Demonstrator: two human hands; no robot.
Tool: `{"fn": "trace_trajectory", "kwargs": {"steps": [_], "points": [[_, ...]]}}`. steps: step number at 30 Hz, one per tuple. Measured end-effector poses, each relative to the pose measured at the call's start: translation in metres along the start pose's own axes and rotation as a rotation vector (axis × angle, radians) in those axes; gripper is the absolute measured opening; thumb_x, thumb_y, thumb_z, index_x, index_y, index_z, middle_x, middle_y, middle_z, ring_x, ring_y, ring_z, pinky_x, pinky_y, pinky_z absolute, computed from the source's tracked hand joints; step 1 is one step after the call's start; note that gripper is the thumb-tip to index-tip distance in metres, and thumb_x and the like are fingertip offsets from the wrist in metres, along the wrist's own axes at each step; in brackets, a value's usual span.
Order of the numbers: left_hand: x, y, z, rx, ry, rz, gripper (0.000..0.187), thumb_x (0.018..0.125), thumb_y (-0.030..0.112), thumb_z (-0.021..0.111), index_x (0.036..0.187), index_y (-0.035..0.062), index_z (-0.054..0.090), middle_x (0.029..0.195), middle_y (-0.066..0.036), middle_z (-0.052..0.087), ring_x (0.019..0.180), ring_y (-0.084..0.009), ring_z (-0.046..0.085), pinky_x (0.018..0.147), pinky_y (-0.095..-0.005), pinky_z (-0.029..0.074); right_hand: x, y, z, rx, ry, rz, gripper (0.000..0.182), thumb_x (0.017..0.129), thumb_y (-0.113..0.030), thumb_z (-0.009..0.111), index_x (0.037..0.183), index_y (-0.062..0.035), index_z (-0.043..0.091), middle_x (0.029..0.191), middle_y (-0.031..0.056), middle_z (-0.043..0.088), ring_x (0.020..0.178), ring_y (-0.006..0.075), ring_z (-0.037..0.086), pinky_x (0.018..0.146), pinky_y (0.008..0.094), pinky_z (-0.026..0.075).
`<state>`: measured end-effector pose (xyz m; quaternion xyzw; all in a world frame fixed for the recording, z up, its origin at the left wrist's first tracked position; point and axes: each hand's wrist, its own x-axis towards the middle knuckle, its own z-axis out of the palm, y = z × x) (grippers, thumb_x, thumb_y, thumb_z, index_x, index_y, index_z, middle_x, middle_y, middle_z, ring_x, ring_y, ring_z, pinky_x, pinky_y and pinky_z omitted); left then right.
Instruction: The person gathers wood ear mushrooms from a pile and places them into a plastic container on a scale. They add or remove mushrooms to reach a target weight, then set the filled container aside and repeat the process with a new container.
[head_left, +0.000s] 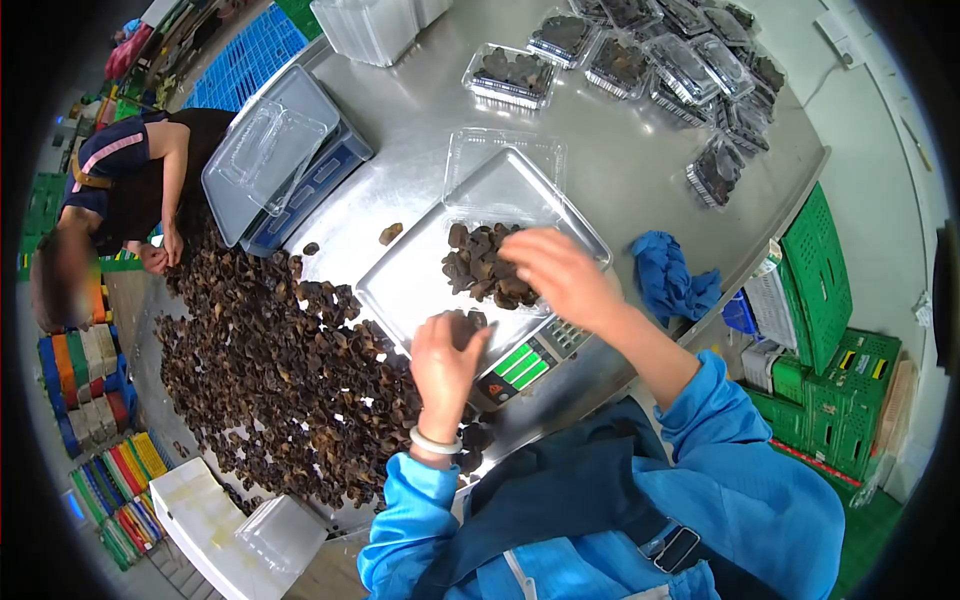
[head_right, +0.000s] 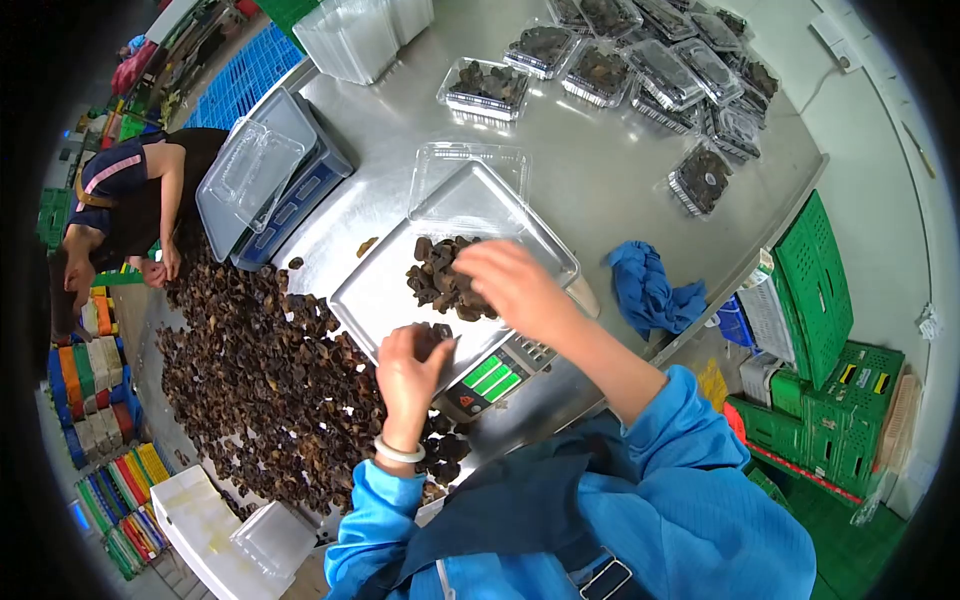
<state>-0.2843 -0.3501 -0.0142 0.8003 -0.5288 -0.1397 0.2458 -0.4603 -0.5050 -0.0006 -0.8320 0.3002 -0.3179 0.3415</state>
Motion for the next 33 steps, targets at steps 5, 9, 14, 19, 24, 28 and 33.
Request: {"fn": "trace_trajectory", "kwargs": {"steps": [5,9,14,19,24,28,33], "points": [[-0.016,-0.018,0.020,-0.187,0.059,-0.004,0.020,0.087,0.006,0.075,0.105,-0.0003,0.069,0.090,-0.012,0.068,0.079,-0.0257,0.065,0.074,-0.0360,0.052,-0.014,0.023,-0.019,0.080,0.183,0.446,0.036,0.093,-0.012,0.068,0.128,-0.0057,0.060,0.106,0.0113,0.069,0.093,0.0269,0.068,0.084,0.0407,0.054],[-0.010,-0.002,-0.009,-0.379,0.265,-0.029,0.018,0.090,0.003,0.072,0.107,0.0007,0.069,0.093,-0.013,0.069,0.079,-0.0256,0.066,0.072,-0.0342,0.053,-0.031,0.018,-0.013,-0.068,-0.006,0.667,0.060,0.088,-0.019,0.074,0.140,-0.0052,0.049,0.101,0.0087,0.070,0.082,0.0244,0.069,0.075,0.0384,0.054],[0.031,0.001,-0.001,-0.103,0.225,0.216,0.028,0.084,0.007,0.078,0.110,0.0022,0.070,0.107,-0.012,0.065,0.100,-0.0310,0.059,0.087,-0.0404,0.050,-0.040,0.030,0.025,-0.037,-0.100,0.646,0.075,0.084,-0.014,0.074,0.149,-0.0028,0.038,0.093,0.0083,0.070,0.078,0.0251,0.069,0.074,0.0370,0.054],[0.007,-0.039,-0.027,-0.199,0.296,0.063,0.025,0.085,0.007,0.075,0.109,0.0042,0.070,0.112,-0.012,0.064,0.106,-0.0317,0.057,0.090,-0.0408,0.049,-0.026,0.020,0.004,-0.051,-0.203,0.568,0.068,0.087,-0.009,0.071,0.149,-0.0075,0.043,0.101,0.0076,0.070,0.078,0.0204,0.068,0.074,0.0344,0.054],[-0.014,-0.172,-0.048,0.354,0.438,-0.182,0.025,0.083,0.002,0.070,0.107,0.0079,0.070,0.115,-0.013,0.067,0.104,-0.0350,0.062,0.090,-0.0429,0.051,-0.044,0.018,-0.013,0.064,-0.067,0.571,0.048,0.090,-0.005,0.067,0.138,-0.0071,0.056,0.097,0.0045,0.070,0.078,0.0136,0.063,0.071,0.0277,0.051],[-0.034,-0.262,-0.043,0.167,0.227,-0.304,0.020,0.081,0.000,0.070,0.099,0.0069,0.074,0.094,-0.013,0.072,0.087,-0.0341,0.068,0.083,-0.0414,0.055,-0.054,0.007,-0.020,0.084,-0.062,0.507,0.038,0.091,-0.006,0.067,0.129,-0.0061,0.063,0.097,0.0058,0.071,0.080,0.0136,0.065,0.071,0.0275,0.052],[-0.005,-0.170,-0.080,-0.653,0.356,-0.451,0.007,0.094,0.000,0.069,0.100,-0.0031,0.071,0.092,-0.003,0.072,0.087,-0.0103,0.067,0.080,-0.0254,0.053,-0.041,-0.022,-0.008,0.164,0.004,0.430,0.026,0.092,-0.008,0.068,0.118,-0.0047,0.067,0.100,0.0068,0.072,0.078,0.0152,0.067,0.072,0.0291,0.054]]}}
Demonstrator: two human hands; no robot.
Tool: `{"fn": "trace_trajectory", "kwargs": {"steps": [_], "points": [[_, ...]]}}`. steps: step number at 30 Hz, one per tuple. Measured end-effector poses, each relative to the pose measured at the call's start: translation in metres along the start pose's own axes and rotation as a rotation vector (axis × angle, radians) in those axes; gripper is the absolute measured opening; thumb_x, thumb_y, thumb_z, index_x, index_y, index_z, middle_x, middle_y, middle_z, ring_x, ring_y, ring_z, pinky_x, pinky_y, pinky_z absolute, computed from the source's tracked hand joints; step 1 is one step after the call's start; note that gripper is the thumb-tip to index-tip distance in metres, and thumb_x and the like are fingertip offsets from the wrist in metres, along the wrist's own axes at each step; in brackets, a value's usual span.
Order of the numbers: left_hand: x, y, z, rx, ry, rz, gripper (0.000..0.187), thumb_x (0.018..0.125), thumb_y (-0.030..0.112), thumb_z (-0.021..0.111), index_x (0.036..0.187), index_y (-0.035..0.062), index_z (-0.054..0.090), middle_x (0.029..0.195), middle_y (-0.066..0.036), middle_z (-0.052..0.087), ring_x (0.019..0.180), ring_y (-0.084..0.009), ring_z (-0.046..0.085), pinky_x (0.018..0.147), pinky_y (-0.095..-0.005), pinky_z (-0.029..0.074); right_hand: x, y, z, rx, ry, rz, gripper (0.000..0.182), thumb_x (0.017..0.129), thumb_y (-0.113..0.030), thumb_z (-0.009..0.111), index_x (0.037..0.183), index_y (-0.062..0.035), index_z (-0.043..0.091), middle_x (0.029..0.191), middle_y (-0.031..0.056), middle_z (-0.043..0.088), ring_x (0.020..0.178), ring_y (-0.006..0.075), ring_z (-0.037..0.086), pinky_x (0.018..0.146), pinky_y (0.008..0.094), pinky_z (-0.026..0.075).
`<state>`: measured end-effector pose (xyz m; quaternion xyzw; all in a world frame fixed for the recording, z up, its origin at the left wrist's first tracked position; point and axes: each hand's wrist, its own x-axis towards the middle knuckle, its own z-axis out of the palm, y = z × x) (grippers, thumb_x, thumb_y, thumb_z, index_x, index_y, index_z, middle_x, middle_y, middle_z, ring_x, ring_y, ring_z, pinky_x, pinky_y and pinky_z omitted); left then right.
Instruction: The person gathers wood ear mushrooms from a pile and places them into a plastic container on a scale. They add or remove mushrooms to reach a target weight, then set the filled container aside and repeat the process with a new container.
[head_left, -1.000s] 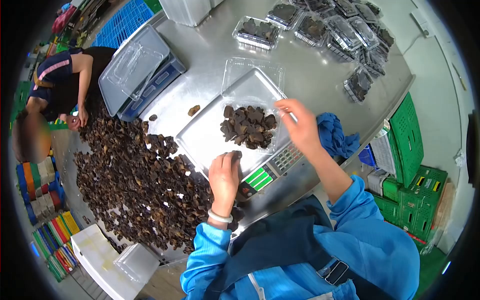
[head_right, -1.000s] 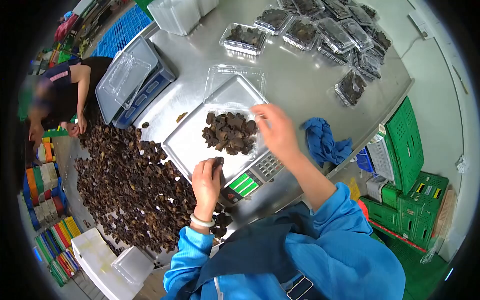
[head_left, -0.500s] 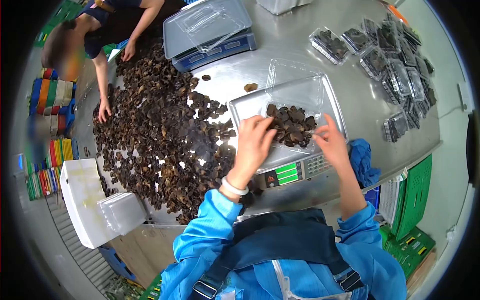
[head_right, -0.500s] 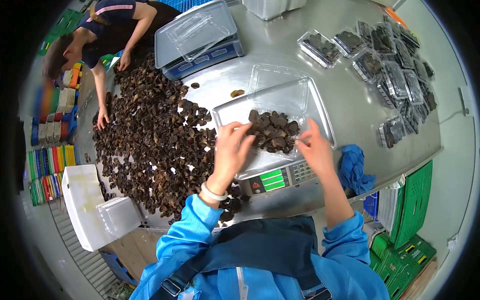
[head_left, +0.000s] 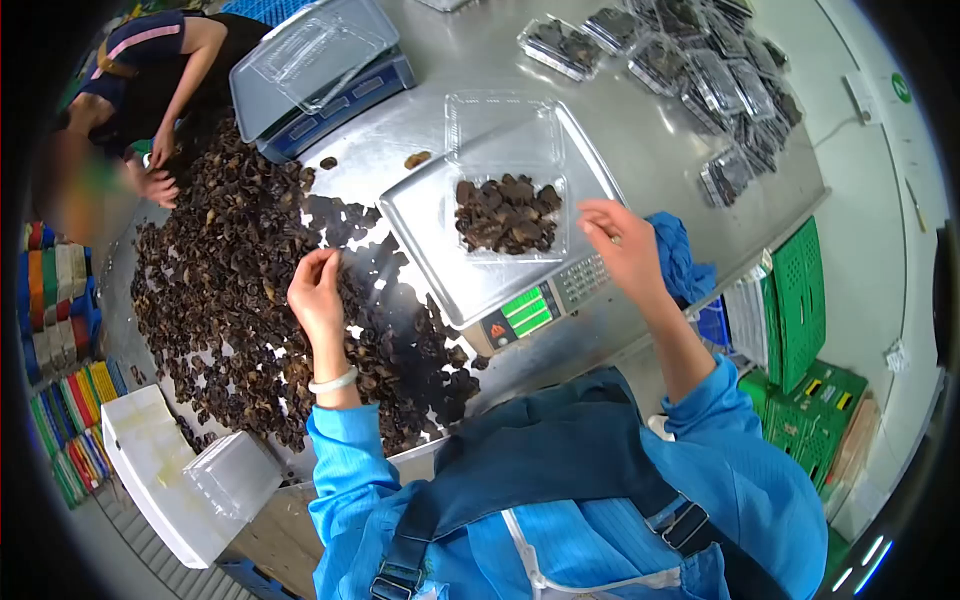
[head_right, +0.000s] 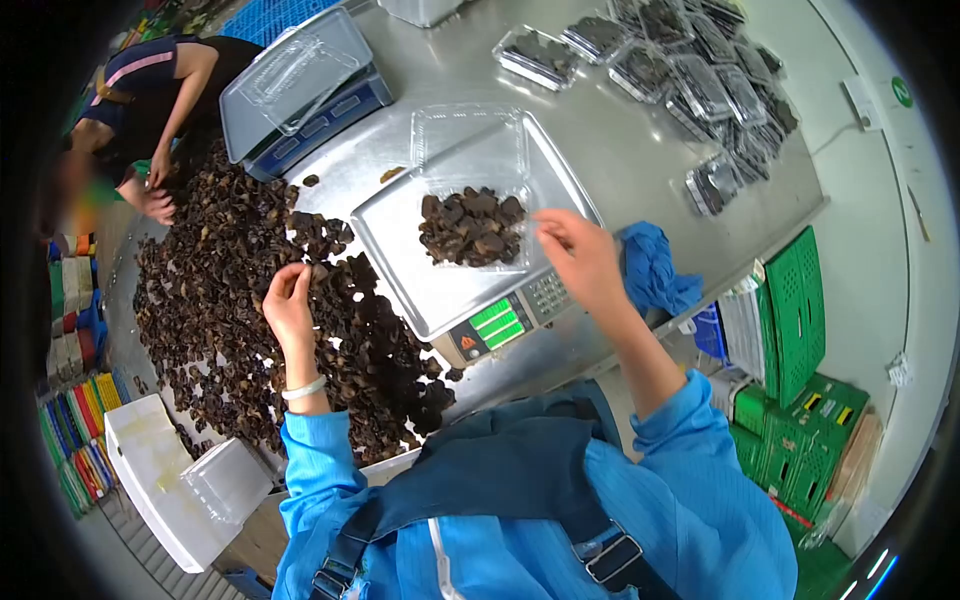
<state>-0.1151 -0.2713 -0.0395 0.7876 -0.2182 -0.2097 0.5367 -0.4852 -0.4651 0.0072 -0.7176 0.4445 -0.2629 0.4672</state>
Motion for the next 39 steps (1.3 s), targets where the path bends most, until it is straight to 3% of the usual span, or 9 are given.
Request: {"fn": "trace_trajectory", "kwargs": {"steps": [7,13,16,21,23,27,32,35,39], "points": [[-0.039,0.089,0.145,-0.280,-0.299,0.409,0.011,0.092,0.000,0.069,0.103,-0.0006,0.070,0.102,-0.007,0.073,0.096,-0.0189,0.069,0.086,-0.0276,0.055,0.016,-0.053,0.031,0.006,-0.046,-0.236,0.018,0.093,-0.007,0.067,0.111,-0.0052,0.069,0.093,0.0087,0.069,0.073,0.0175,0.066,0.068,0.0308,0.052],[-0.042,0.084,0.142,0.302,-0.125,0.767,0.018,0.084,0.005,0.078,0.101,0.0056,0.074,0.107,-0.010,0.072,0.099,-0.0282,0.067,0.089,-0.0374,0.052,-0.004,-0.021,-0.002,-0.085,-0.032,-0.151,0.018,0.091,-0.005,0.067,0.109,-0.0032,0.069,0.094,0.0086,0.070,0.073,0.0166,0.065,0.067,0.0289,0.052],[-0.020,0.063,0.101,0.160,-0.024,0.419,0.016,0.090,0.007,0.074,0.106,0.0033,0.073,0.103,-0.005,0.073,0.089,-0.0116,0.064,0.078,-0.0267,0.051,-0.019,0.014,-0.021,-0.040,0.032,-0.087,0.018,0.091,-0.003,0.066,0.108,-0.0028,0.069,0.094,0.0087,0.070,0.073,0.0163,0.065,0.067,0.0284,0.051],[0.023,0.046,0.033,-0.053,0.132,0.027,0.018,0.099,0.019,0.068,0.095,0.0010,0.071,0.079,0.002,0.065,0.068,-0.0046,0.050,0.058,-0.0217,0.039,-0.034,0.027,-0.043,-0.101,-0.002,0.060,0.017,0.093,0.001,0.064,0.109,0.0012,0.070,0.098,0.0082,0.072,0.089,0.0139,0.069,0.081,0.0274,0.054],[0.034,0.016,0.010,0.019,0.155,0.025,0.020,0.100,0.019,0.068,0.094,0.0006,0.071,0.074,0.004,0.062,0.064,-0.0039,0.047,0.054,-0.0224,0.034,-0.036,0.032,-0.041,-0.119,0.013,0.039,0.016,0.093,0.000,0.064,0.108,0.0003,0.070,0.096,0.0088,0.071,0.084,0.0155,0.068,0.076,0.0279,0.053],[0.024,-0.033,0.008,0.365,-0.012,0.125,0.016,0.092,0.013,0.073,0.105,0.0031,0.072,0.089,-0.006,0.071,0.074,-0.0176,0.065,0.072,-0.0312,0.053,-0.036,0.038,-0.033,-0.106,-0.019,-0.016,0.016,0.092,-0.002,0.064,0.107,-0.0019,0.068,0.093,0.0104,0.069,0.075,0.0199,0.065,0.068,0.0301,0.051],[0.008,-0.045,0.063,0.832,-0.275,0.465,0.049,0.080,0.003,0.074,0.126,0.0027,0.061,0.120,-0.019,0.064,0.115,-0.0410,0.058,0.099,-0.0470,0.049,-0.032,0.021,-0.018,-0.194,-0.127,-0.082,0.016,0.092,-0.003,0.064,0.107,-0.0035,0.068,0.094,0.0106,0.069,0.079,0.0249,0.066,0.070,0.0332,0.052],[0.033,-0.095,0.067,0.655,-0.197,0.371,0.035,0.079,0.001,0.072,0.114,0.0000,0.069,0.108,-0.019,0.072,0.101,-0.0408,0.067,0.090,-0.0453,0.054,-0.029,0.008,-0.014,-0.217,-0.182,-0.154,0.014,0.092,-0.004,0.064,0.106,-0.0044,0.068,0.094,0.0112,0.069,0.082,0.0285,0.066,0.071,0.0353,0.052],[0.031,-0.029,0.059,0.534,-0.016,0.284,0.028,0.088,0.003,0.073,0.115,-0.0005,0.069,0.099,-0.015,0.075,0.087,-0.0241,0.072,0.079,-0.0357,0.056,-0.033,0.011,-0.016,-0.218,-0.180,-0.113,0.014,0.091,-0.005,0.065,0.105,-0.0052,0.068,0.095,0.0111,0.069,0.083,0.0304,0.067,0.072,0.0380,0.053]]}}
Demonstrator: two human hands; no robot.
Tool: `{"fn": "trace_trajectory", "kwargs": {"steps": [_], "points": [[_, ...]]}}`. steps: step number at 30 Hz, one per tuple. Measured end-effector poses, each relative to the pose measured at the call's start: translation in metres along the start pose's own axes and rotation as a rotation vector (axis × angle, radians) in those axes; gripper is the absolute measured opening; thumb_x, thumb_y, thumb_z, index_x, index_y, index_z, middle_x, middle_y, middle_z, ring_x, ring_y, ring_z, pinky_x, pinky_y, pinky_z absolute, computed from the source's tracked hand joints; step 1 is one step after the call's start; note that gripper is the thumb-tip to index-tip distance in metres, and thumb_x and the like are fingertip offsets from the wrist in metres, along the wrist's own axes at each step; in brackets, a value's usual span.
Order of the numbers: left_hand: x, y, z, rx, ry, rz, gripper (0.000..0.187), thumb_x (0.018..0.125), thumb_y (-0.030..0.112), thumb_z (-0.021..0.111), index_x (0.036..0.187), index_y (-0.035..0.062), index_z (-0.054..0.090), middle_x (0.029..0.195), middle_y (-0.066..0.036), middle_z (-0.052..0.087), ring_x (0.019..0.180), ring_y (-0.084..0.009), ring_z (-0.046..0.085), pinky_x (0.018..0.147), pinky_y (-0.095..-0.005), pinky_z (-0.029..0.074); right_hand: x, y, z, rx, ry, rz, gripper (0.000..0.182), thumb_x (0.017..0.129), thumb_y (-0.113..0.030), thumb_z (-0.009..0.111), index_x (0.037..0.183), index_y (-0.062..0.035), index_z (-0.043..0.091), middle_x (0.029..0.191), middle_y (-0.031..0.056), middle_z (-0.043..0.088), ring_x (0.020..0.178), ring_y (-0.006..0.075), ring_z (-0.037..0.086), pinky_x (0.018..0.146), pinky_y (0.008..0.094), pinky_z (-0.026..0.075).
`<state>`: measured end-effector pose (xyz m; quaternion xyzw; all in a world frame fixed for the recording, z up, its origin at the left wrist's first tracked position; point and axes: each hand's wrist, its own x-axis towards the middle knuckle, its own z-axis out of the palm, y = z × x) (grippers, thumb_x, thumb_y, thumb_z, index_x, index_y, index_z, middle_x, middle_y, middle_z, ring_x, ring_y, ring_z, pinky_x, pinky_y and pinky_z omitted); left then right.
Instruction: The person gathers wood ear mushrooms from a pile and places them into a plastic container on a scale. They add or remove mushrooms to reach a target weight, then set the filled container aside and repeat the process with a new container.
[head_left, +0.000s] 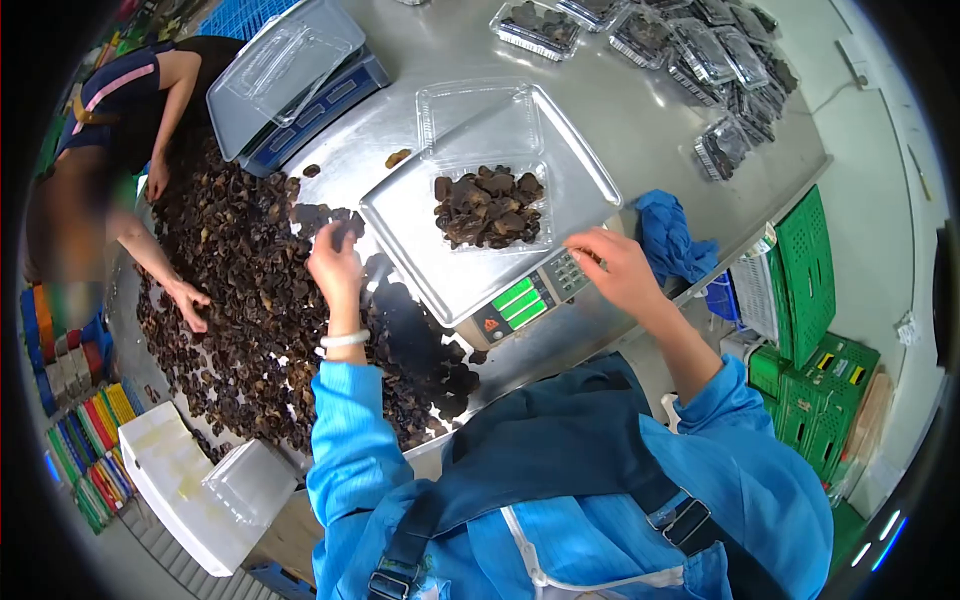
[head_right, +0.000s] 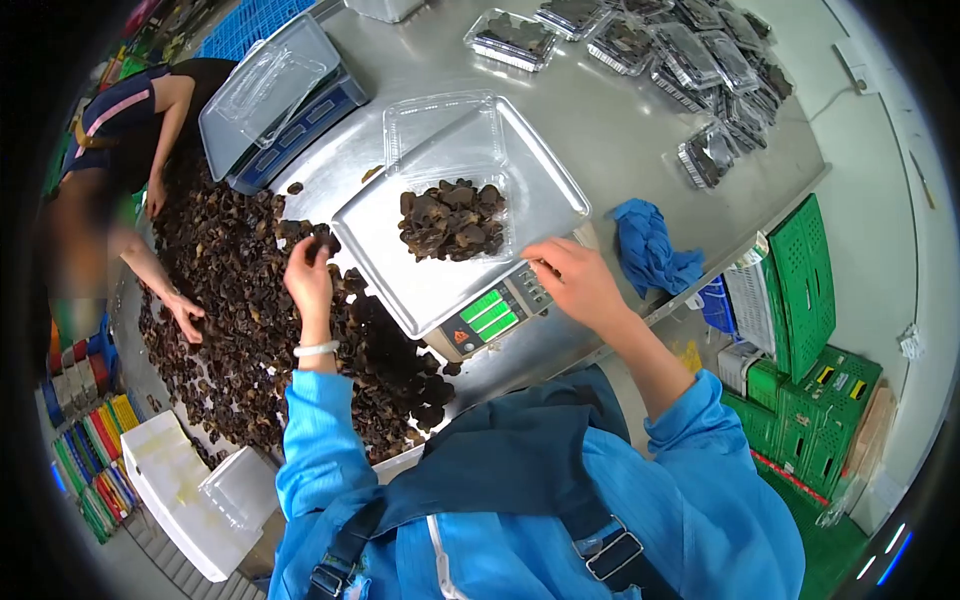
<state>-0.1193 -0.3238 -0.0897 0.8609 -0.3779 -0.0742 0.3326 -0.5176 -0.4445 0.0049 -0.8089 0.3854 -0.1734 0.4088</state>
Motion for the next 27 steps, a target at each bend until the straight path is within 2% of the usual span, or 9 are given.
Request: {"fn": "trace_trajectory", "kwargs": {"steps": [2,6,8,10,14,16,19,24,27], "points": [[0.000,0.045,-0.016,-0.169,0.085,0.001,0.026,0.087,0.003,0.073,0.113,-0.0004,0.069,0.104,-0.015,0.074,0.090,-0.0296,0.072,0.082,-0.0364,0.056,-0.002,0.008,0.008,-0.010,0.019,-0.009,0.014,0.091,-0.006,0.066,0.105,-0.0053,0.068,0.095,0.0113,0.069,0.084,0.0311,0.067,0.073,0.0390,0.053],[-0.025,0.149,-0.015,-0.273,-0.067,0.351,0.025,0.086,-0.003,0.073,0.111,0.0005,0.069,0.105,-0.010,0.071,0.095,-0.0213,0.068,0.083,-0.0321,0.054,0.001,0.004,0.017,-0.026,0.030,-0.074,0.015,0.091,-0.007,0.066,0.105,-0.0058,0.068,0.096,0.0116,0.069,0.085,0.0329,0.067,0.074,0.0404,0.054],[-0.031,0.159,0.011,-0.151,-0.158,0.604,0.026,0.083,0.006,0.077,0.108,0.0019,0.070,0.112,-0.012,0.069,0.105,-0.0300,0.063,0.092,-0.0399,0.050,0.002,0.001,0.019,-0.018,0.035,-0.110,0.015,0.090,-0.004,0.066,0.106,-0.0043,0.068,0.094,0.0118,0.068,0.081,0.0304,0.065,0.071,0.0376,0.052],[-0.039,0.168,0.013,-0.138,-0.294,0.609,0.033,0.080,0.014,0.080,0.109,0.0015,0.071,0.115,-0.012,0.068,0.113,-0.0333,0.058,0.100,-0.0434,0.044,0.001,0.000,0.013,-0.027,0.038,-0.119,0.015,0.091,-0.004,0.066,0.106,-0.0047,0.068,0.094,0.0121,0.068,0.081,0.0308,0.065,0.071,0.0380,0.052],[-0.028,0.162,-0.026,-0.430,-0.265,0.341,0.027,0.091,0.021,0.073,0.109,0.0013,0.073,0.120,-0.009,0.069,0.116,-0.0279,0.060,0.103,-0.0391,0.043,-0.011,0.012,-0.001,-0.039,0.051,-0.026,0.015,0.091,-0.007,0.065,0.106,-0.0077,0.068,0.097,0.0129,0.069,0.087,0.0348,0.067,0.075,0.0420,0.054],[-0.010,0.132,-0.030,-0.531,-0.084,0.078,0.029,0.104,0.025,0.056,0.106,0.0026,0.074,0.107,-0.006,0.072,0.091,-0.0165,0.062,0.084,-0.0299,0.048,-0.019,0.024,-0.003,-0.046,0.072,-0.007,0.015,0.091,-0.008,0.065,0.106,-0.0080,0.068,0.096,0.0130,0.069,0.086,0.0351,0.067,0.075,0.0421,0.054],[0.019,0.111,-0.036,-0.571,0.020,-0.164,0.038,0.107,0.031,0.051,0.106,-0.0002,0.073,0.096,-0.006,0.071,0.081,-0.0103,0.059,0.076,-0.0247,0.046,-0.026,0.037,0.001,-0.060,0.105,-0.016,0.015,0.091,-0.008,0.065,0.106,-0.0081,0.068,0.096,0.0127,0.069,0.085,0.0347,0.067,0.075,0.0418,0.054],[0.059,0.107,0.025,-0.689,-0.418,-0.292,0.046,0.106,0.038,0.055,0.126,-0.0010,0.065,0.114,-0.013,0.071,0.100,-0.0169,0.065,0.089,-0.0291,0.050,-0.018,0.026,-0.001,-0.070,0.000,0.029,0.013,0.091,-0.008,0.066,0.104,-0.0069,0.068,0.095,0.0126,0.070,0.085,0.0328,0.068,0.072,0.0394,0.054],[0.067,0.135,0.050,-1.054,-0.635,-0.460,0.067,0.103,0.056,0.051,0.143,0.0016,0.051,0.138,-0.017,0.059,0.125,-0.0251,0.056,0.108,-0.0380,0.039,-0.010,0.020,0.001,0.003,0.038,0.039,0.014,0.091,-0.008,0.066,0.105,-0.0062,0.069,0.095,0.0129,0.070,0.081,0.0308,0.067,0.071,0.0373,0.053]]}}
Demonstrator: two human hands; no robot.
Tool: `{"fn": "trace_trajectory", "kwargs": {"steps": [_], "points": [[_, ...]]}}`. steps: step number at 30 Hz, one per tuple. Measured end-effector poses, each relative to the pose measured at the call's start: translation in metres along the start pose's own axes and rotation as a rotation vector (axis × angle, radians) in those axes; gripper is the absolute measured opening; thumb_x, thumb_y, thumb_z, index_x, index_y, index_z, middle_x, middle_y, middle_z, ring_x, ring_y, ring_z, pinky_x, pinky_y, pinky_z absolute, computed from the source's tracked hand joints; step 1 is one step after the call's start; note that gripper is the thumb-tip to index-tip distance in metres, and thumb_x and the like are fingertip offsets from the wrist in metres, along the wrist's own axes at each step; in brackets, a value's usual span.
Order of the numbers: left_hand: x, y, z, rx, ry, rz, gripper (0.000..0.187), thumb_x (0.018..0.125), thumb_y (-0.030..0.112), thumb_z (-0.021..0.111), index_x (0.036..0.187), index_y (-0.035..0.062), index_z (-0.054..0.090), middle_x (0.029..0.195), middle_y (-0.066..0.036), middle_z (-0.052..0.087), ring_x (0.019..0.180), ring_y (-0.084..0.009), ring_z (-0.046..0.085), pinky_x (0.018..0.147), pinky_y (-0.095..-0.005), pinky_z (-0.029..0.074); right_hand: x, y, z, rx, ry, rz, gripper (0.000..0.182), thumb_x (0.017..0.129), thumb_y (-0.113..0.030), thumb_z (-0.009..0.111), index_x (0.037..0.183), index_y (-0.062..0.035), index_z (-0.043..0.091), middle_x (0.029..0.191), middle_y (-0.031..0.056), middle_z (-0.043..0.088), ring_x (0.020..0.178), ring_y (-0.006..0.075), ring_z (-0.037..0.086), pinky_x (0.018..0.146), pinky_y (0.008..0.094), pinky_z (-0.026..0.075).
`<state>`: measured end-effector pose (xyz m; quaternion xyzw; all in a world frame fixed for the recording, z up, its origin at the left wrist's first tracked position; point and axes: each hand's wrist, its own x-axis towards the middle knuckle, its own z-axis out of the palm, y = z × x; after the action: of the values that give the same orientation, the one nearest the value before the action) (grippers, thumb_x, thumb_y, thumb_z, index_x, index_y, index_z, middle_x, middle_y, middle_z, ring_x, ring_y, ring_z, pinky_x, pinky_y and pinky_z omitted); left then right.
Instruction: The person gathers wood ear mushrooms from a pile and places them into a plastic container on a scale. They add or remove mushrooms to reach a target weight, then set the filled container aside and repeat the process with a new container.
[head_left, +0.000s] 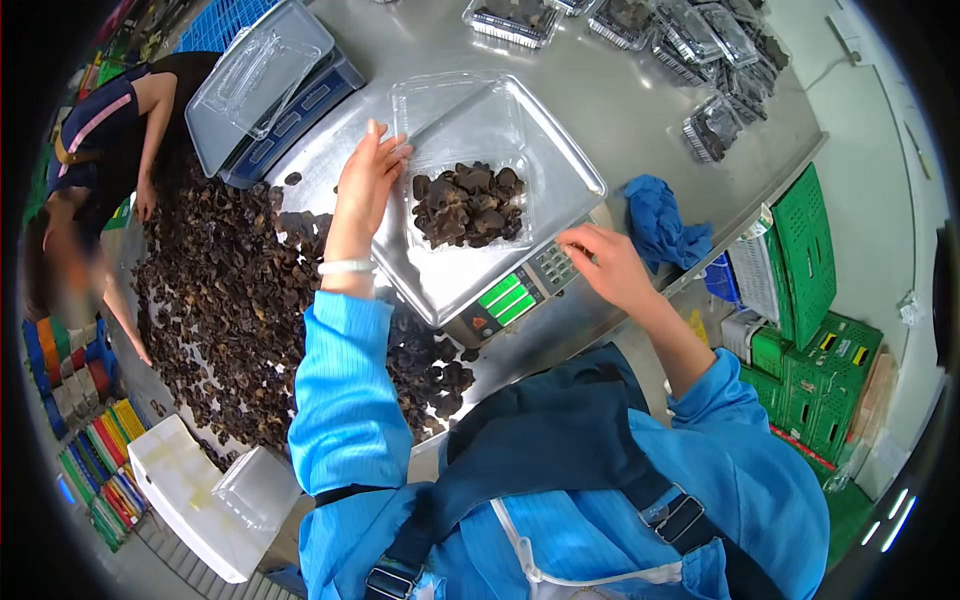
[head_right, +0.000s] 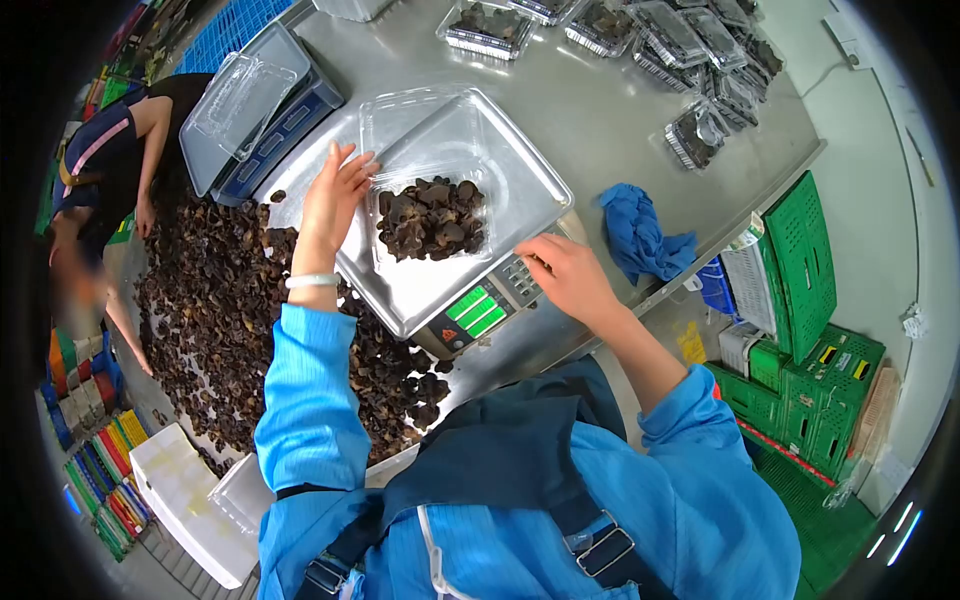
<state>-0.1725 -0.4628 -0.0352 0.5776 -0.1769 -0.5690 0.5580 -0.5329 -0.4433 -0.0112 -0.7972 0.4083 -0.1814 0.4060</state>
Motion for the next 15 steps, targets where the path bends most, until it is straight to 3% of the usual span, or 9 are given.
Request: {"fn": "trace_trajectory", "kwargs": {"steps": [3,4,5,7,9,10,11,13,15], "points": [[-0.008,0.008,0.000,-0.161,-0.108,0.155,0.066,0.104,0.058,0.046,0.139,0.0025,0.055,0.133,-0.013,0.062,0.124,-0.0232,0.055,0.111,-0.0395,0.035,0.004,0.007,0.008,0.137,0.114,0.086,0.014,0.096,-0.011,0.063,0.106,-0.0034,0.070,0.092,0.0095,0.071,0.077,0.0232,0.068,0.070,0.0337,0.054],[-0.015,0.009,-0.007,-0.110,-0.145,0.194,0.065,0.105,0.058,0.042,0.137,0.0042,0.058,0.127,-0.011,0.065,0.119,-0.0207,0.056,0.112,-0.0400,0.034,0.007,0.009,0.011,0.288,0.100,0.199,0.016,0.098,-0.013,0.062,0.108,-0.0021,0.069,0.093,0.0090,0.071,0.078,0.0209,0.068,0.070,0.0327,0.054],[-0.027,0.003,-0.010,-0.065,-0.080,0.256,0.054,0.103,0.051,0.052,0.132,0.0057,0.061,0.119,-0.009,0.066,0.112,-0.0189,0.058,0.107,-0.0371,0.039,0.010,0.011,0.014,0.442,0.088,0.312,0.019,0.099,-0.016,0.062,0.110,-0.0008,0.069,0.093,0.0086,0.071,0.078,0.0187,0.068,0.070,0.0317,0.055],[-0.052,-0.009,-0.020,0.491,-0.039,0.256,0.042,0.099,0.026,0.065,0.133,0.0023,0.058,0.117,-0.009,0.066,0.118,-0.0231,0.057,0.105,-0.0395,0.042,0.016,0.008,0.020,0.710,0.031,0.511,0.026,0.101,-0.021,0.061,0.114,0.0016,0.067,0.095,0.0087,0.070,0.079,0.0155,0.068,0.070,0.0301,0.056],[-0.083,-0.024,-0.014,0.979,0.113,0.464,0.048,0.091,0.013,0.073,0.133,0.0001,0.054,0.120,-0.013,0.066,0.113,-0.0249,0.062,0.099,-0.0390,0.048,0.026,0.000,0.025,0.926,-0.058,0.672,0.034,0.102,-0.025,0.062,0.119,0.0037,0.064,0.097,0.0096,0.069,0.081,0.0137,0.067,0.070,0.0291,0.057],[-0.091,-0.037,-0.018,0.937,0.153,0.312,0.047,0.092,0.015,0.073,0.132,-0.0007,0.053,0.116,-0.015,0.066,0.105,-0.0239,0.065,0.093,-0.0366,0.051,0.025,0.003,0.035,0.967,-0.075,0.617,0.041,0.100,-0.029,0.064,0.125,0.0038,0.059,0.101,0.0121,0.067,0.080,0.0150,0.067,0.071,0.0292,0.057],[-0.097,-0.048,-0.021,0.889,0.191,0.161,0.047,0.092,0.017,0.074,0.130,-0.0015,0.052,0.113,-0.016,0.067,0.096,-0.0229,0.068,0.086,-0.0343,0.054,0.027,-0.003,0.039,0.910,-0.068,0.585,0.037,0.099,-0.020,0.065,0.127,0.0032,0.055,0.100,0.0123,0.067,0.079,0.0161,0.067,0.070,0.0297,0.058],[-0.110,-0.044,-0.021,0.513,0.085,-0.187,0.044,0.094,0.015,0.073,0.129,0.0003,0.050,0.089,-0.009,0.067,0.076,-0.0161,0.066,0.067,-0.0258,0.054,0.028,0.002,0.047,0.937,-0.094,0.500,0.039,0.097,-0.009,0.065,0.130,0.0012,0.048,0.100,0.0139,0.066,0.080,0.0189,0.068,0.070,0.0310,0.058],[-0.119,-0.049,-0.024,0.294,0.037,-0.193,0.035,0.098,0.011,0.068,0.126,0.0018,0.049,0.087,-0.007,0.066,0.073,-0.0155,0.067,0.065,-0.0266,0.055,0.027,0.003,0.051,0.991,-0.109,0.500,0.044,0.095,-0.002,0.065,0.133,-0.0011,0.042,0.098,0.0156,0.066,0.080,0.0212,0.069,0.069,0.0328,0.058]]}}
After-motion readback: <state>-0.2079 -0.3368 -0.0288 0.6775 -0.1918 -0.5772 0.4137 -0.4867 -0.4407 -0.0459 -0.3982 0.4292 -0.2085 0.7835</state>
